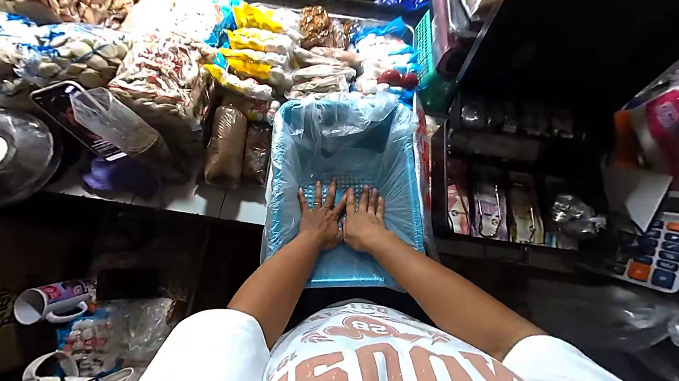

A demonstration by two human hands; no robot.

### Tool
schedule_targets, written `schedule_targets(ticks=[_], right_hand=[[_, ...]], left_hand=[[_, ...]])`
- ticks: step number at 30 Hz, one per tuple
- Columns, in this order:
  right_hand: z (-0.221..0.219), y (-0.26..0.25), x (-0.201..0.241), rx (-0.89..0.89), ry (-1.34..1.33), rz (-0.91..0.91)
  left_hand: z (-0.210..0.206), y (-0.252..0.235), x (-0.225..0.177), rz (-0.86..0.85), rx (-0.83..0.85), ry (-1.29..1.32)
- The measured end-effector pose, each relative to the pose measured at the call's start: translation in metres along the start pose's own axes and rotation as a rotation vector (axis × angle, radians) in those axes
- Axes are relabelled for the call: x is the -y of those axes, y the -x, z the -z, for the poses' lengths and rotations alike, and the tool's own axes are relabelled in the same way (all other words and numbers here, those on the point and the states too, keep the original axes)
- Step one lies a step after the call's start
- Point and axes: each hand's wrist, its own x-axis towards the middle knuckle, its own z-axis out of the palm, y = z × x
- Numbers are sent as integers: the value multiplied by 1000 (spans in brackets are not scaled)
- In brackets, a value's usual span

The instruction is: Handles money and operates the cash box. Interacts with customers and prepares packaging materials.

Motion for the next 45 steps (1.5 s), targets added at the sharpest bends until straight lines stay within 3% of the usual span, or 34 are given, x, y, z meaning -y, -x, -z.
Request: schedule_targets(ticks=[6, 9, 12, 15, 19, 23, 25, 28, 30, 34, 37, 41, 43, 45], right_hand=[[5, -5, -3, -41, -62, 31], [26, 24, -1, 37, -95, 32], [18, 32, -2, 162, -25, 37], [11, 20, -1, 124, 6, 39], [18, 11, -14, 144, -43, 78], [22, 5, -27, 141, -59, 106], [17, 0, -28, 82, -11, 121], [13, -14, -27, 18, 72, 100], [9, -24, -26, -21, 88, 91], [25, -22, -21, 6, 90, 84], [60, 8, -25, -94, -92, 262], [102, 71, -63, -652, -422, 596], [119, 101, -90, -963, -544, 596], [125, 129, -111, -1160, -738, 502]], left_hand=[[-6, -10, 9, -8, -93, 13], [-5, -17, 13, -30, -148, 16], [-1, -21, 10, -31, -135, 0], [2, -26, 12, -32, -142, 1], [33, -21, -2, 18, 18, 56], [71, 7, -30, 26, -50, 141], [81, 35, -43, 105, 42, 134], [59, 58, -39, 148, 259, 178], [36, 55, -25, 150, 269, 240], [30, 43, -16, 118, 268, 225], [26, 42, -13, 28, 90, 216], [55, 58, -19, -293, -444, 306], [80, 75, -6, -466, -754, 444], [96, 93, 24, -533, -967, 613]])
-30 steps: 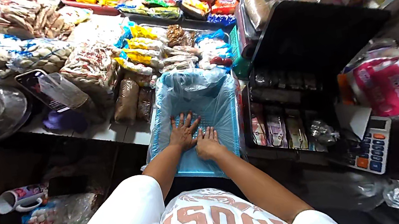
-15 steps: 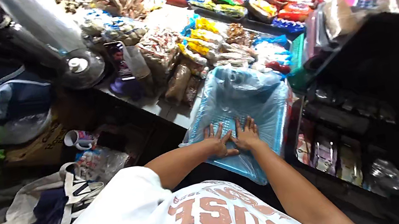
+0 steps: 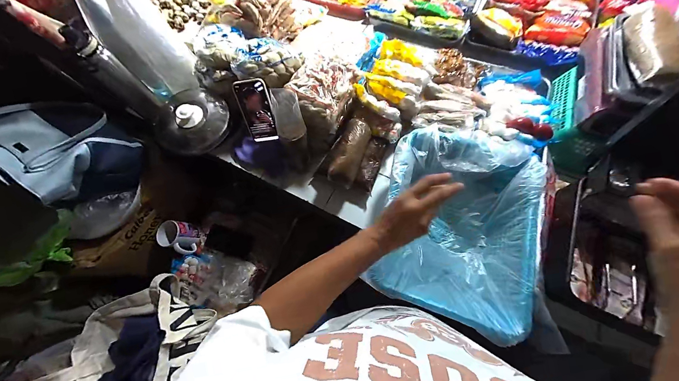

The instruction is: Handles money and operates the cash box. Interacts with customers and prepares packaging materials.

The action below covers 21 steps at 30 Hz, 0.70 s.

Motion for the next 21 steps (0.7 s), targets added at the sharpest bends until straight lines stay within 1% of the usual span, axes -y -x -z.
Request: schedule_targets(ticks=[2, 3, 4, 5, 7, 10, 11, 13, 14, 15, 16, 17, 19, 20, 21], right_hand=[[18, 11, 3, -176, -176, -195], [22, 18, 3, -225, -248, -301], [23, 26, 1, -255, -327, -385], [22, 33, 0, -265, -419, -441], [13, 44, 8, -268, -671, -512], [-3, 54, 28, -321, -1043, -616], [-6, 57, 29, -327, -1120, -633], [-5, 64, 31, -295, -1218, -605], [-3, 66, 35, -279, -1219, -593], [-1, 67, 39, -274, -1204, -589], [-2, 69, 43, -278, -1177, -593], [-7, 70, 46, -295, -1152, -617], [-26, 70, 60, -305, -1081, -726], [-38, 70, 71, -273, -1059, -782], [-50, 70, 87, -239, -1054, -807]], left_hand=[[40, 11, 17, 125, -225, 98], [60, 19, 27, 202, -301, 62], [78, 30, 36, 274, -342, -13], [94, 40, 42, 335, -354, -77], [116, 55, 50, 389, -303, -123], [119, 57, 51, 356, -198, -44], [116, 53, 48, 356, -219, 19], [107, 41, 41, 362, -313, 139], [102, 34, 38, 327, -325, 160], [96, 27, 32, 273, -317, 121], [88, 19, 22, 182, -275, 78], [75, 10, 6, 46, -193, 90], [35, -7, -33, -295, 105, 84], [8, -14, -52, -453, 218, 47], [-23, -21, -63, -594, 250, 14]])
